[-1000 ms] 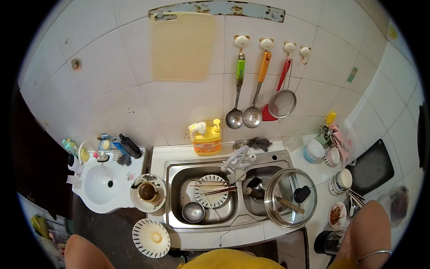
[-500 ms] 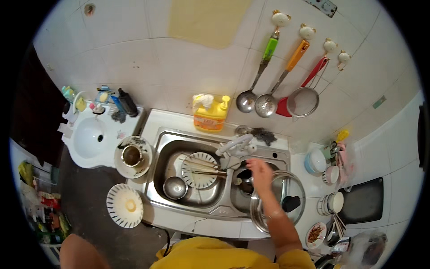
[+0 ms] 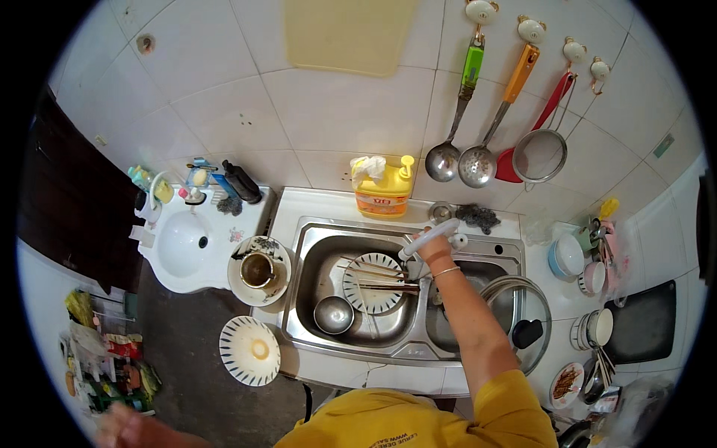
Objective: The person washes chopsticks, bowls, and a metal pot lid in a double-basin sink using a sponge and detergent, then sets the items on the adjacent counter.
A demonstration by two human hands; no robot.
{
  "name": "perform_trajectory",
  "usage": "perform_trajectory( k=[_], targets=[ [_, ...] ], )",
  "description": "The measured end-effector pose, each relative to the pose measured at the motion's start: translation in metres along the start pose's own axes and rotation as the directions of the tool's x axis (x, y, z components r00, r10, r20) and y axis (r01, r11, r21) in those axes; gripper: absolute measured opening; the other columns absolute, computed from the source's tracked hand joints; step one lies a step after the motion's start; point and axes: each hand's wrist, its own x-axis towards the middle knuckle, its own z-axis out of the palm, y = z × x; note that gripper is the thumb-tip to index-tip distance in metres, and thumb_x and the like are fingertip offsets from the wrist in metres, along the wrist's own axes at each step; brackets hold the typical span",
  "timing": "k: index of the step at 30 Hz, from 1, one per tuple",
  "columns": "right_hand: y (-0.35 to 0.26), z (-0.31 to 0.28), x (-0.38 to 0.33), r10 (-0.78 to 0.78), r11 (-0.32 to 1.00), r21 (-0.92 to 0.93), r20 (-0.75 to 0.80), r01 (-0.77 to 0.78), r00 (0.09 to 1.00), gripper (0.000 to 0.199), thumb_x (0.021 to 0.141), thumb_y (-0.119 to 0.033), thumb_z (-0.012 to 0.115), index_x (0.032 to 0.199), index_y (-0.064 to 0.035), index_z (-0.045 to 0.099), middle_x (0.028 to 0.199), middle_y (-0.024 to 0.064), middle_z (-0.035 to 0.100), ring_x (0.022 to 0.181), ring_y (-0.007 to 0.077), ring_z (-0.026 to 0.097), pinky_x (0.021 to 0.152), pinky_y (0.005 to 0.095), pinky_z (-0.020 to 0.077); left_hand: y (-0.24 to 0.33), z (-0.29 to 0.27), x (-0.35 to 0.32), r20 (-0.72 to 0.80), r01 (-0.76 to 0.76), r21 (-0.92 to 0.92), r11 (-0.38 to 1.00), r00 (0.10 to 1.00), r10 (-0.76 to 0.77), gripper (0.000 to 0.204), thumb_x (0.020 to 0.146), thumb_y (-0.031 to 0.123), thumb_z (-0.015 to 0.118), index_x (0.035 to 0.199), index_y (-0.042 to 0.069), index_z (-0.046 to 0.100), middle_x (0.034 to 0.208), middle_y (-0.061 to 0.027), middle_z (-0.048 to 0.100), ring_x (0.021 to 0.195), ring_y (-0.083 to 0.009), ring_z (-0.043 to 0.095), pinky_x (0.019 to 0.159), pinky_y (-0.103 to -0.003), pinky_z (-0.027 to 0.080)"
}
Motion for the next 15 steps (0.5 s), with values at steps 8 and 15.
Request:
perform_trajectory(
  k=[8, 15],
  targets=[
    [0.02, 0.011, 0.008, -0.018, 0.999, -0.046, 0.069, 0.021, 0.997, 0.03, 0.084, -0.025, 0.041, 0.105, -0.0102, 0.056, 0.101, 0.0191, 0.059, 0.093, 0.0335, 0.058, 0.08, 0.0425, 0.0455, -0.084, 0.063, -0.088, -0.306, 0.655, -0.028, 0.755, 0.714, -0.63, 0.021, 0.081, 0.009, 0.048, 0.099, -0.001, 0.052, 0.101, -0.0121, 0.053, 0.074, -0.0132, 0.052, 0.066, -0.026, 0.044],
    [0.003, -0.012, 0.0, 0.032, 0.999, -0.034, 0.162, -0.027, 0.986, 0.032, 0.083, -0.027, 0.044, 0.109, -0.0098, 0.053, 0.105, 0.021, 0.057, 0.098, 0.0354, 0.056, 0.084, 0.0432, 0.044, -0.093, 0.107, -0.174, 0.125, 0.907, -0.121, 0.403, 0.416, -0.901, 0.025, 0.079, -0.001, 0.052, 0.104, 0.002, 0.053, 0.1, -0.0064, 0.054, 0.08, -0.0123, 0.055, 0.068, -0.024, 0.045]
  ],
)
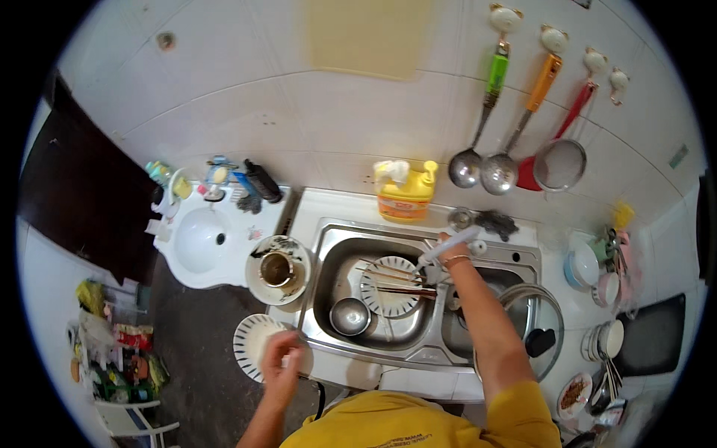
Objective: The person washes chopsticks, bowls, and a metal pot lid in a double-basin sink using a sponge and detergent, then sets the items on the adjacent counter.
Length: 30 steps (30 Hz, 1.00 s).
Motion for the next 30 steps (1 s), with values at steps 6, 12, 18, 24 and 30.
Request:
perform_trajectory(
  k=[6, 12, 18, 24, 30],
  targets=[
    [0.007, -0.006, -0.037, -0.043, 0.96, 0.276, 0.011, 0.038, 0.999, 0.059, 0.081, -0.028, 0.052, 0.134, -0.0167, 0.03, 0.113, 0.0225, 0.052, 0.1, 0.037, 0.052, 0.083, 0.0426, 0.0422, -0.084, 0.014, -0.04, 0.15, 0.216, 0.187, 0.958, 0.958, -0.245, 0.028, 0.081, 0.01, 0.06, 0.107, 0.004, 0.055, 0.097, -0.0045, 0.057, 0.079, -0.0103, 0.055, 0.066, -0.024, 0.044],
    [0.014, -0.003, -0.066, -0.064, 0.935, 0.354, 0.089, 0.028, 0.994, 0.053, 0.079, -0.021, 0.056, 0.129, -0.0119, 0.037, 0.097, 0.0195, 0.06, 0.09, 0.0328, 0.057, 0.078, 0.0379, 0.0455, -0.121, 0.006, -0.062, 0.111, 0.542, -0.044, 0.84, 0.838, -0.535, 0.028, 0.087, 0.023, 0.054, 0.107, 0.003, 0.056, 0.083, -0.0036, 0.059, 0.075, -0.0103, 0.057, 0.061, -0.024, 0.044],
    [0.019, 0.03, -0.074, -0.179, 0.732, 0.671, 0.015, 0.123, 0.984, 0.029, 0.083, -0.02, 0.056, 0.108, -0.0037, 0.059, 0.094, 0.0092, 0.063, 0.086, 0.0179, 0.059, 0.076, 0.0284, 0.0454, -0.137, -0.036, 0.003, -0.196, 0.304, -0.014, 0.952, 0.933, -0.301, 0.024, 0.085, 0.015, 0.057, 0.104, 0.0, 0.056, 0.091, -0.0053, 0.059, 0.085, -0.0131, 0.055, 0.077, -0.025, 0.043],
    [-0.037, 0.024, -0.083, -0.188, 0.477, 0.87, 0.243, -0.128, 0.952, 0.031, 0.09, -0.029, 0.048, 0.109, -0.0087, 0.059, 0.096, 0.001, 0.061, 0.088, 0.0103, 0.054, 0.077, 0.0251, 0.0441, -0.207, -0.124, 0.115, -0.451, 0.306, 0.344, 0.887, 0.883, -0.13, 0.041, 0.08, 0.008, 0.05, 0.118, -0.008, 0.045, 0.103, -0.0167, 0.057, 0.097, -0.0216, 0.055, 0.085, -0.03, 0.042],
    [-0.018, 0.024, -0.09, -0.088, 0.287, 0.933, 0.254, -0.22, 0.963, 0.031, 0.09, -0.03, 0.049, 0.111, -0.0086, 0.056, 0.103, 0.0024, 0.06, 0.081, 0.0092, 0.057, 0.068, 0.0224, 0.0464, -0.21, -0.119, 0.17, -0.139, 0.616, -0.006, 0.787, 0.779, -0.611, 0.027, 0.078, -0.001, 0.038, 0.101, -0.004, 0.053, 0.08, -0.0154, 0.061, 0.06, -0.025, 0.062, 0.046, -0.034, 0.054]
  ],
)
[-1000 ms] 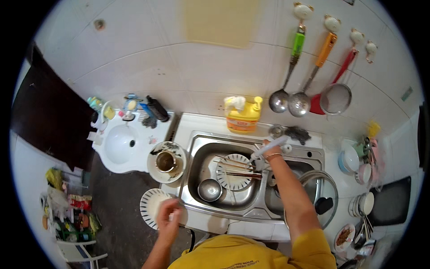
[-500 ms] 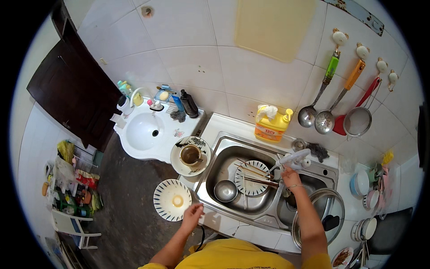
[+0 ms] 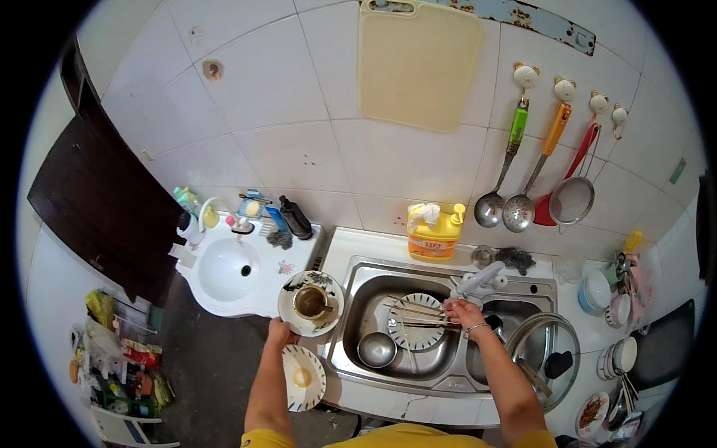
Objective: The person washes chopsticks, bowls, and a metal pot lid in a double-basin sink using a sponge and detergent, then sets the items on the adjacent counter.
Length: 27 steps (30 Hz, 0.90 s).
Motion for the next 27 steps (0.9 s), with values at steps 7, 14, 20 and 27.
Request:
perform_trajectory(
  k=[7, 14, 20, 27],
  targets=[
    [0.008, -0.009, -0.007, 0.094, 0.995, -0.016, -0.123, -0.097, 0.988, 0.028, 0.09, -0.028, 0.048, 0.108, -0.0089, 0.057, 0.1, 0.0014, 0.061, 0.078, 0.0092, 0.055, 0.067, 0.0229, 0.047, 0.009, 0.01, 0.021, 0.066, 0.027, 0.009, 1.0, 0.997, -0.027, 0.023, 0.078, 0.0, 0.043, 0.099, -0.004, 0.051, 0.082, -0.0155, 0.06, 0.066, -0.0264, 0.062, 0.052, -0.036, 0.055],
    [0.03, 0.011, 0.005, 0.101, 0.976, 0.204, -0.103, -0.078, 0.99, 0.024, 0.09, -0.019, 0.047, 0.109, -0.0061, 0.055, 0.101, 0.0067, 0.061, 0.081, 0.0128, 0.059, 0.068, 0.0238, 0.0493, 0.039, 0.062, 0.069, 0.074, -0.023, -0.158, 0.987, 0.997, 0.035, 0.023, 0.075, -0.002, 0.043, 0.097, -0.008, 0.048, 0.08, -0.0195, 0.057, 0.061, -0.0304, 0.061, 0.049, -0.036, 0.054],
    [0.011, 0.023, 0.0, 0.134, 0.978, 0.173, -0.109, -0.114, 0.985, 0.027, 0.091, -0.024, 0.047, 0.109, -0.0065, 0.057, 0.102, 0.0049, 0.061, 0.084, 0.0118, 0.058, 0.072, 0.0251, 0.0483, 0.07, 0.097, 0.089, 0.131, -0.02, -0.275, 0.961, 0.99, 0.059, 0.027, 0.076, -0.004, 0.038, 0.102, -0.011, 0.043, 0.086, -0.0233, 0.056, 0.063, -0.0318, 0.061, 0.05, -0.035, 0.056],
    [0.011, 0.021, -0.006, 0.086, 0.988, 0.131, -0.061, -0.078, 0.994, 0.028, 0.09, -0.026, 0.048, 0.109, -0.0067, 0.058, 0.1, 0.0028, 0.062, 0.083, 0.0109, 0.057, 0.071, 0.0241, 0.0468, 0.071, 0.049, 0.051, 0.221, -0.053, -0.101, 0.993, 0.972, 0.075, 0.034, 0.087, 0.016, 0.05, 0.115, -0.002, 0.043, 0.082, -0.0093, 0.058, 0.067, -0.019, 0.06, 0.056, -0.03, 0.051]
  ],
)
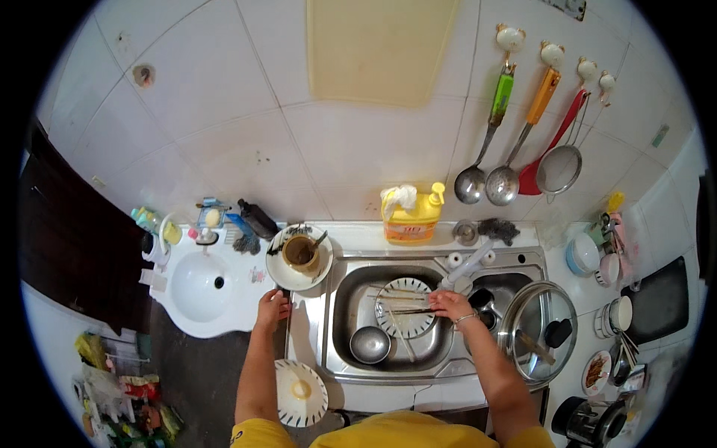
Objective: The person washes chopsticks, bowls, and a metal pot lid in a double-basin sink using a sponge and detergent, then sets the items on the adjacent counter.
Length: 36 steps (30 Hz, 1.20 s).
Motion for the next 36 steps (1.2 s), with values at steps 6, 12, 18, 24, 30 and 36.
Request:
perform_trajectory(
  k=[6, 12, 18, 24, 30, 36],
  targets=[
    [-0.002, 0.014, 0.004, -0.038, 0.989, 0.145, 0.05, 0.031, 0.998, 0.027, 0.091, -0.025, 0.047, 0.107, -0.006, 0.057, 0.102, 0.0048, 0.06, 0.09, 0.0151, 0.058, 0.074, 0.0264, 0.0468, -0.101, -0.15, -0.096, -0.062, -0.178, 0.396, 0.901, 0.973, 0.22, 0.036, 0.083, 0.025, 0.058, 0.108, -0.002, 0.054, 0.079, -0.0051, 0.059, 0.063, -0.0098, 0.055, 0.052, -0.025, 0.045],
    [0.024, 0.018, 0.028, 0.007, 0.969, 0.247, -0.002, -0.007, 1.0, 0.03, 0.091, -0.027, 0.045, 0.109, -0.0039, 0.054, 0.106, 0.0087, 0.058, 0.091, 0.0184, 0.058, 0.074, 0.0296, 0.0473, -0.14, -0.137, -0.247, -0.133, 0.466, 0.091, 0.88, 0.881, -0.453, 0.032, 0.086, 0.028, 0.054, 0.103, 0.002, 0.054, 0.083, -0.0083, 0.062, 0.064, -0.0172, 0.06, 0.054, -0.03, 0.049],
    [0.049, 0.007, 0.031, 0.143, 0.981, 0.146, -0.101, -0.128, 0.985, 0.032, 0.089, -0.031, 0.048, 0.11, -0.0079, 0.054, 0.101, 0.0062, 0.06, 0.084, 0.0177, 0.058, 0.072, 0.0307, 0.0479, -0.171, -0.102, -0.268, 0.026, 0.397, -0.12, 0.91, 0.918, -0.397, 0.027, 0.089, 0.022, 0.049, 0.105, 0.001, 0.05, 0.079, -0.0105, 0.062, 0.057, -0.0178, 0.06, 0.046, -0.025, 0.047],
    [0.066, 0.006, 0.024, 0.217, 0.959, 0.186, 0.005, -0.214, 0.976, 0.024, 0.088, -0.026, 0.05, 0.103, -0.0085, 0.057, 0.094, 0.0066, 0.062, 0.081, 0.0179, 0.059, 0.07, 0.0327, 0.0498, -0.152, -0.066, -0.231, -0.006, 0.31, -0.312, 0.898, 0.945, -0.328, 0.024, 0.09, 0.019, 0.046, 0.104, 0.0, 0.049, 0.073, -0.0108, 0.061, 0.052, -0.017, 0.057, 0.042, -0.024, 0.044],
    [0.061, -0.008, 0.012, 0.194, 0.947, 0.259, 0.004, -0.189, 0.981, 0.027, 0.087, -0.029, 0.053, 0.102, -0.0078, 0.056, 0.096, 0.0078, 0.062, 0.079, 0.0189, 0.06, 0.068, 0.0318, 0.0508, -0.127, -0.027, -0.152, 0.053, 0.284, -0.413, 0.866, 0.956, -0.288, 0.022, 0.091, 0.02, 0.045, 0.102, 0.002, 0.051, 0.072, -0.0096, 0.061, 0.055, -0.0163, 0.058, 0.043, -0.025, 0.045],
    [0.048, -0.028, -0.01, 0.221, 0.941, 0.274, -0.052, -0.199, 0.974, 0.026, 0.09, -0.026, 0.046, 0.107, -0.0081, 0.055, 0.097, 0.0058, 0.062, 0.079, 0.0167, 0.059, 0.069, 0.0293, 0.0502, -0.109, -0.012, -0.103, 0.04, 0.291, -0.339, 0.895, 0.955, -0.295, 0.022, 0.088, 0.021, 0.049, 0.105, 0.005, 0.05, 0.076, -0.0089, 0.062, 0.056, -0.0178, 0.058, 0.044, -0.025, 0.045]
  ],
)
